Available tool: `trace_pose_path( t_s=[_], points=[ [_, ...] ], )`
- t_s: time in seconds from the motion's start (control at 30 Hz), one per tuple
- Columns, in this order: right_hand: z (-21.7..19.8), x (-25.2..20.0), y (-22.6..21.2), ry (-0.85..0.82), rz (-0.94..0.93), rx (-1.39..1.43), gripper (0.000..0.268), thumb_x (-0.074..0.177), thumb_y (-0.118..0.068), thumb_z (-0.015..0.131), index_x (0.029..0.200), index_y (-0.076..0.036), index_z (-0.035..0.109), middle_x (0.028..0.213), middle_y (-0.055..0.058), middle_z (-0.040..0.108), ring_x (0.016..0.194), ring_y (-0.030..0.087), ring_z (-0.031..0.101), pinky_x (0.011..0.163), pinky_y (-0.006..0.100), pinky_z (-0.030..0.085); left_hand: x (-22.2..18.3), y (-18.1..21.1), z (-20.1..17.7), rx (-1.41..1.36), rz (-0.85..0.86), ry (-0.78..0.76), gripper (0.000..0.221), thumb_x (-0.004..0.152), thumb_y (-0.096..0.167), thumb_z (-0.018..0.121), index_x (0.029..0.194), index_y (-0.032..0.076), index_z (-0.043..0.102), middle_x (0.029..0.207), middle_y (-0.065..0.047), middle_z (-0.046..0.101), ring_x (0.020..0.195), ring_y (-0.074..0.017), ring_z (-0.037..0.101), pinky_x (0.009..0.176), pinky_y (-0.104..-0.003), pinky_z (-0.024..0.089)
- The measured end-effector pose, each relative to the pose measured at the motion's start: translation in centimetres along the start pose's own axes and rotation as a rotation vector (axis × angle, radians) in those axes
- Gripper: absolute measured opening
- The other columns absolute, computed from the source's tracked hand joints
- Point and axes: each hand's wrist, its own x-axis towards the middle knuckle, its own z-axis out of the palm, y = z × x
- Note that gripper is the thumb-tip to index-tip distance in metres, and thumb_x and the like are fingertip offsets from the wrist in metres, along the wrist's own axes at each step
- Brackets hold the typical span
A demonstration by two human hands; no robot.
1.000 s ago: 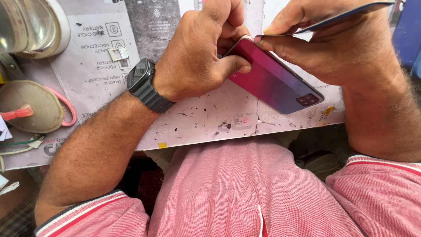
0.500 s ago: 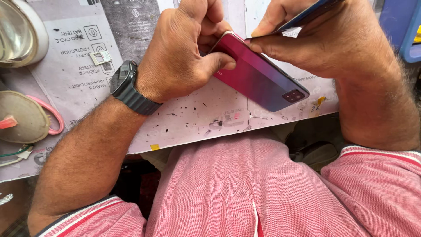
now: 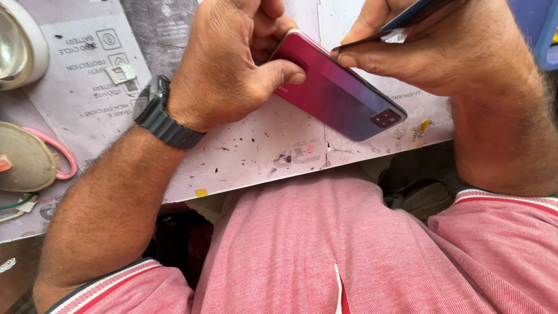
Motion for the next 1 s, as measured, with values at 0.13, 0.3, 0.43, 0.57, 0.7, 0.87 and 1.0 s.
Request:
trace_pose_path(
  t_s=[0.13,0.3,0.43,0.57,0.7,0.87,1.0],
  points=[
    [-0.1,-0.4,0.4,-0.006,0.076,-0.107,0.015,0.094,-0.005,0.086,0.099,-0.003,0.073,0.092,0.005,0.072,0.084,0.013,0.070,0.075,0.025,0.057,-0.1,0.0,0.1,0.010,0.016,-0.021,0.047,0.092,-0.022,0.076,0.119,-0.003,0.043,0.110,-0.015,0.065,0.108,-0.0242,0.074,0.093,-0.034,0.064],
    [-0.1,-0.5,0.6,-0.025,0.112,-0.101,0.013,0.094,-0.010,0.084,0.100,-0.005,0.074,0.092,0.004,0.073,0.084,0.013,0.070,0.077,0.026,0.058,-0.2,-0.2,-0.1,0.035,0.011,-0.033,0.050,0.092,-0.023,0.075,0.123,-0.004,0.041,0.115,-0.014,0.062,0.114,-0.0247,0.075,0.097,-0.035,0.063],
    [-0.1,-0.6,0.4,-0.015,0.124,-0.125,0.014,0.092,-0.010,0.085,0.100,-0.005,0.074,0.091,0.004,0.073,0.082,0.012,0.070,0.077,0.025,0.059,-0.3,-0.4,-0.1,0.083,0.040,-0.039,0.051,0.094,-0.023,0.078,0.124,-0.004,0.041,0.113,-0.016,0.062,0.113,-0.0250,0.075,0.099,-0.036,0.063],
    [-0.3,-1.1,0.8,0.014,0.118,-0.099,0.016,0.090,-0.009,0.087,0.097,-0.005,0.074,0.088,0.005,0.072,0.079,0.012,0.070,0.071,0.025,0.058,-0.3,-0.4,-0.1,0.046,0.007,-0.052,0.049,0.094,-0.023,0.075,0.124,-0.005,0.041,0.115,-0.017,0.065,0.117,-0.0260,0.075,0.098,-0.036,0.063],
    [0.7,-1.4,1.4,0.108,-0.090,0.017,0.015,0.099,0.001,0.084,0.111,0.003,0.075,0.102,0.010,0.075,0.091,0.013,0.073,0.080,0.023,0.059,-0.2,-0.2,-0.2,-0.151,-0.085,-0.005,0.044,0.096,-0.020,0.075,0.122,-0.003,0.042,0.114,-0.016,0.069,0.111,-0.0232,0.076,0.096,-0.034,0.065],
    [2.5,-0.9,1.6,0.373,0.023,0.470,0.014,0.093,0.000,0.084,0.102,0.002,0.074,0.095,0.010,0.075,0.082,0.013,0.074,0.075,0.025,0.064,0.3,-0.1,-0.6,-0.320,-0.123,0.204,0.032,0.093,-0.005,0.080,0.115,-0.003,0.057,0.105,-0.014,0.071,0.097,-0.0196,0.074,0.089,-0.032,0.067],
    [3.3,-0.5,2.1,0.375,-0.095,0.563,0.010,0.100,0.004,0.079,0.105,0.005,0.071,0.100,0.016,0.075,0.079,0.016,0.072,0.073,0.026,0.063,0.0,-0.3,0.0,-0.712,-0.069,0.277,0.045,0.096,0.000,0.084,0.126,0.000,0.050,0.117,-0.012,0.069,0.104,-0.0162,0.071,0.094,-0.029,0.063]
  ],
)
